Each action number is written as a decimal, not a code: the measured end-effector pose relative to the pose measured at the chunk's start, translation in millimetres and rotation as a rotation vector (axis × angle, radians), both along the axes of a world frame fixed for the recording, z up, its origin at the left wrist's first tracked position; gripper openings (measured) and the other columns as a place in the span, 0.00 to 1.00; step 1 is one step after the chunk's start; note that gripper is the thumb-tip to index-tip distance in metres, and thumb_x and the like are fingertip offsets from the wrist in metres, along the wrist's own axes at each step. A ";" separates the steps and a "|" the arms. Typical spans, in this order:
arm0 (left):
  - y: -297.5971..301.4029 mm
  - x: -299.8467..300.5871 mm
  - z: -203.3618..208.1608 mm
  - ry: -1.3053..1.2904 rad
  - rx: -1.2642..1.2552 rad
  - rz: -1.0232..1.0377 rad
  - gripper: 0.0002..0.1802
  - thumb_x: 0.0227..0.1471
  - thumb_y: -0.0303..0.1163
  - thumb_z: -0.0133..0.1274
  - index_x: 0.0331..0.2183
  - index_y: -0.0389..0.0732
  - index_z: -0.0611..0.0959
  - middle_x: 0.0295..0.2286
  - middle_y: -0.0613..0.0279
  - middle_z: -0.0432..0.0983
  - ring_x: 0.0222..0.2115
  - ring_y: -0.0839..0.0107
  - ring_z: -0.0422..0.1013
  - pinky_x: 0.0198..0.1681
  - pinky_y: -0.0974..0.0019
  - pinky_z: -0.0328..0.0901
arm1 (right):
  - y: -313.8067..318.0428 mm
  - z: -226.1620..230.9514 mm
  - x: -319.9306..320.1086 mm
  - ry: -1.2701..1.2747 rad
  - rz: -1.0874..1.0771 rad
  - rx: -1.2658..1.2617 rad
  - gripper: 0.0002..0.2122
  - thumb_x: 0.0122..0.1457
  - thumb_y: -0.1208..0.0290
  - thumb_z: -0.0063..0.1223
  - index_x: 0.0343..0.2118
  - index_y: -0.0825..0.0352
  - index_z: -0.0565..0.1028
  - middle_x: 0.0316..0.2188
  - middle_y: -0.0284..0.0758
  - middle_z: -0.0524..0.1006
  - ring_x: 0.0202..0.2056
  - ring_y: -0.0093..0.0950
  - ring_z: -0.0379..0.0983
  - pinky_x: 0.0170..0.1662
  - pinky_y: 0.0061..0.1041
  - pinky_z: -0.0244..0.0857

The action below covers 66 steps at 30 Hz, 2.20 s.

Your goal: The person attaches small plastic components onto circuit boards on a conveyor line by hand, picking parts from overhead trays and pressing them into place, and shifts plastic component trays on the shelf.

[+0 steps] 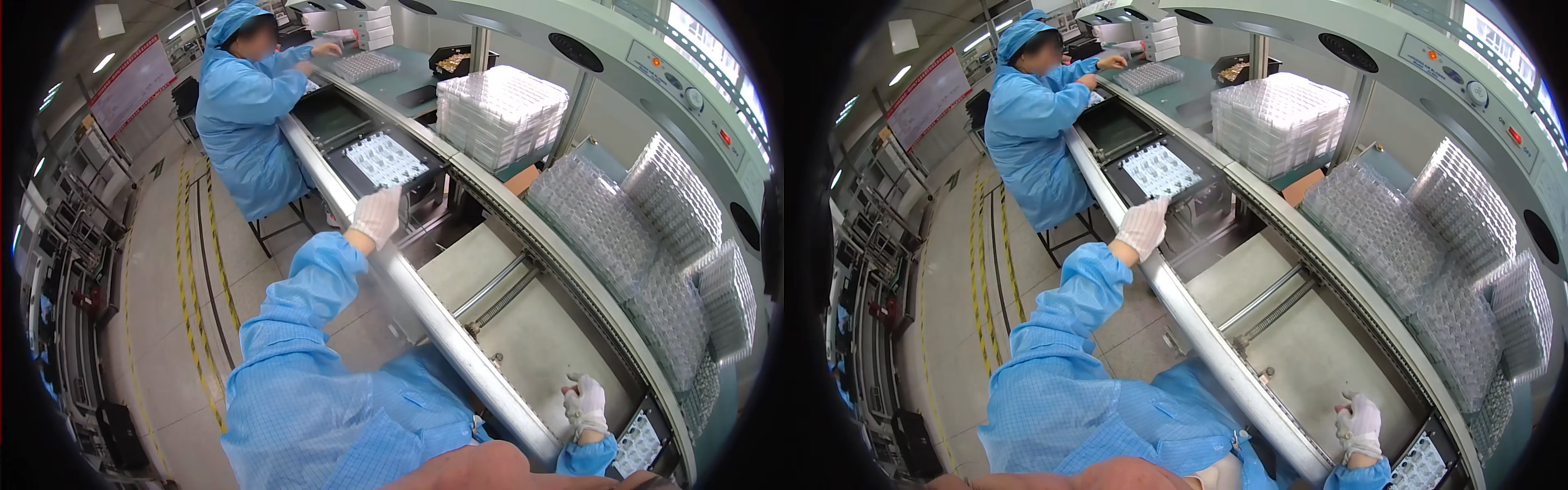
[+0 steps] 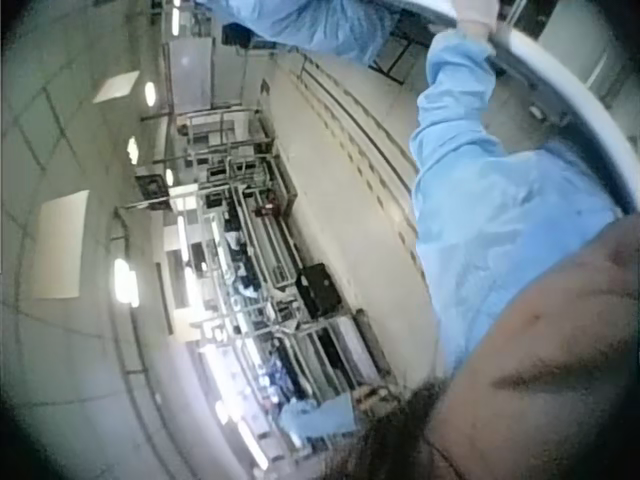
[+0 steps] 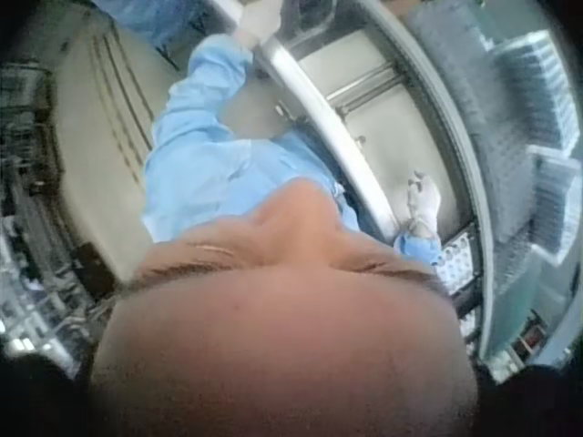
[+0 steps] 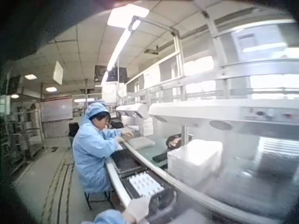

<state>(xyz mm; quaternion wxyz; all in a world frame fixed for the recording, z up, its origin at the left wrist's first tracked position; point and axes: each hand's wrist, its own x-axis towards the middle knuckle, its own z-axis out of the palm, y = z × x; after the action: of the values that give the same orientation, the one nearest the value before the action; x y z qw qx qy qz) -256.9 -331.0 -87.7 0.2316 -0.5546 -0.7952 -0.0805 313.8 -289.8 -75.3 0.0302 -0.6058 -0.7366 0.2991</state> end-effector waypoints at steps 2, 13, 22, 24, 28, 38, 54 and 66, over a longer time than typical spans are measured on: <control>-8.8 20.6 -6.6 0.070 0.061 -0.065 0.25 0.48 0.32 0.55 0.50 0.39 0.73 0.27 0.61 0.72 0.28 0.63 0.73 0.32 0.59 0.68 | 2.5 -6.1 -10.9 0.074 0.123 0.104 0.14 0.51 0.75 0.57 0.43 0.66 0.80 0.24 0.41 0.79 0.22 0.35 0.77 0.29 0.34 0.70; -48.9 162.2 34.1 -0.253 -0.114 -0.344 0.27 0.51 0.32 0.55 0.54 0.42 0.71 0.29 0.54 0.76 0.28 0.58 0.75 0.30 0.57 0.71 | -50.9 72.4 -62.3 1.155 0.262 0.375 0.25 0.59 0.62 0.58 0.59 0.63 0.70 0.15 0.22 0.66 0.20 0.21 0.63 0.38 0.31 0.71; -68.3 260.1 31.8 -0.393 -0.253 -0.686 0.32 0.51 0.33 0.57 0.57 0.40 0.70 0.40 0.48 0.78 0.29 0.59 0.76 0.31 0.61 0.72 | -127.5 131.9 -56.5 1.924 0.526 0.242 0.33 0.68 0.49 0.42 0.69 0.62 0.49 0.14 0.31 0.65 0.16 0.24 0.59 0.30 0.40 0.79; -73.4 282.7 31.2 -0.444 -0.255 -0.787 0.31 0.51 0.33 0.57 0.57 0.40 0.70 0.43 0.47 0.77 0.28 0.59 0.77 0.29 0.61 0.72 | -138.3 126.6 -45.4 2.022 0.626 0.199 0.32 0.70 0.53 0.39 0.70 0.61 0.44 0.16 0.36 0.66 0.18 0.27 0.61 0.32 0.45 0.80; -72.2 329.3 19.7 -0.432 -0.303 -0.929 0.29 0.51 0.32 0.57 0.55 0.41 0.71 0.45 0.45 0.77 0.22 0.56 0.77 0.23 0.58 0.71 | -143.0 124.7 -20.5 1.984 0.701 -0.011 0.25 0.70 0.55 0.42 0.65 0.58 0.56 0.16 0.39 0.66 0.20 0.31 0.63 0.33 0.53 0.79; -50.3 385.9 34.1 -0.292 -0.175 -1.238 0.14 0.53 0.27 0.54 0.43 0.39 0.74 0.22 0.61 0.73 0.22 0.71 0.75 0.21 0.63 0.67 | -141.5 132.3 1.0 2.054 0.842 -0.131 0.22 0.65 0.57 0.50 0.59 0.59 0.62 0.18 0.45 0.70 0.21 0.38 0.67 0.35 0.60 0.74; 314.8 170.5 92.8 -0.203 0.228 -0.801 0.17 0.50 0.24 0.50 0.43 0.46 0.82 0.34 0.55 0.82 0.38 0.54 0.77 0.45 0.56 0.71 | -48.7 104.6 -10.5 1.568 0.150 0.181 0.34 0.66 0.42 0.40 0.63 0.69 0.61 0.13 0.24 0.63 0.18 0.19 0.60 0.35 0.36 0.71; 409.5 168.8 88.1 -0.194 -0.144 -0.775 0.26 0.49 0.21 0.51 0.50 0.52 0.79 0.30 0.59 0.81 0.37 0.57 0.77 0.44 0.56 0.70 | 114.8 83.1 97.6 0.360 -0.293 0.811 0.25 0.61 0.68 0.50 0.61 0.68 0.66 0.27 0.30 0.71 0.30 0.20 0.69 0.40 0.24 0.69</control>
<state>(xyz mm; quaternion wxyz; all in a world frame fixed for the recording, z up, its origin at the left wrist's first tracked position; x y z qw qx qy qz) -88.1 78.5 0.5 0.0685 -0.8180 -0.5490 -0.1577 411.4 -175.0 7.8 0.4340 -0.5813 -0.6837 0.0797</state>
